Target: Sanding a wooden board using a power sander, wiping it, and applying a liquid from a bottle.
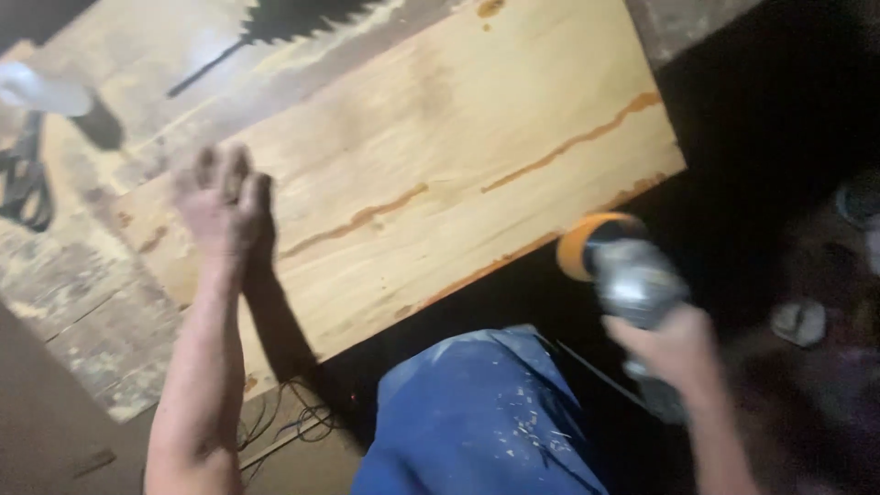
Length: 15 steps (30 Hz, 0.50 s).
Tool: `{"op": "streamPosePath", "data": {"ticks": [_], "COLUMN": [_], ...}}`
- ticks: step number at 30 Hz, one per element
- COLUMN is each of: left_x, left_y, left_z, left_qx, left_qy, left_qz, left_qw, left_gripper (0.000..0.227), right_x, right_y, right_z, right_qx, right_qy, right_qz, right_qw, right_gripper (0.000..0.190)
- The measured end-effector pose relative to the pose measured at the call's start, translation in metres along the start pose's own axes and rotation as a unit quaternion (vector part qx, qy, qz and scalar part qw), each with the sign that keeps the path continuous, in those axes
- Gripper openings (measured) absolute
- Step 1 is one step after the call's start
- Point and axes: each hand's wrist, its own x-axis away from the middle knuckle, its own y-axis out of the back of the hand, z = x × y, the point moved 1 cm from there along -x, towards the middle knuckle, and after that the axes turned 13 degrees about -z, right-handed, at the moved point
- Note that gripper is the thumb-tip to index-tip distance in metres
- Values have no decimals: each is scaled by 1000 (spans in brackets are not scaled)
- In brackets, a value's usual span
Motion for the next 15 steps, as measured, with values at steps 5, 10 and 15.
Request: {"op": "streamPosePath", "data": {"ticks": [5, 10, 15], "left_x": [15, 89, 108], "left_y": [-25, 2, 42], "left_z": [37, -35, -182], "left_qx": [-95, 95, 75], "left_qy": [29, 229, -114], "left_qz": [-46, 25, 169], "left_qw": [994, 968, 976], "left_gripper": [44, 22, 61], "right_x": [45, 42, 16], "right_y": [-38, -32, -7], "right_z": [60, 43, 21], "right_qx": [119, 10, -50], "right_qy": [192, 131, 71], "right_qz": [133, 105, 27], "right_qw": [965, 986, 996], "right_gripper": [61, 44, 44]}}
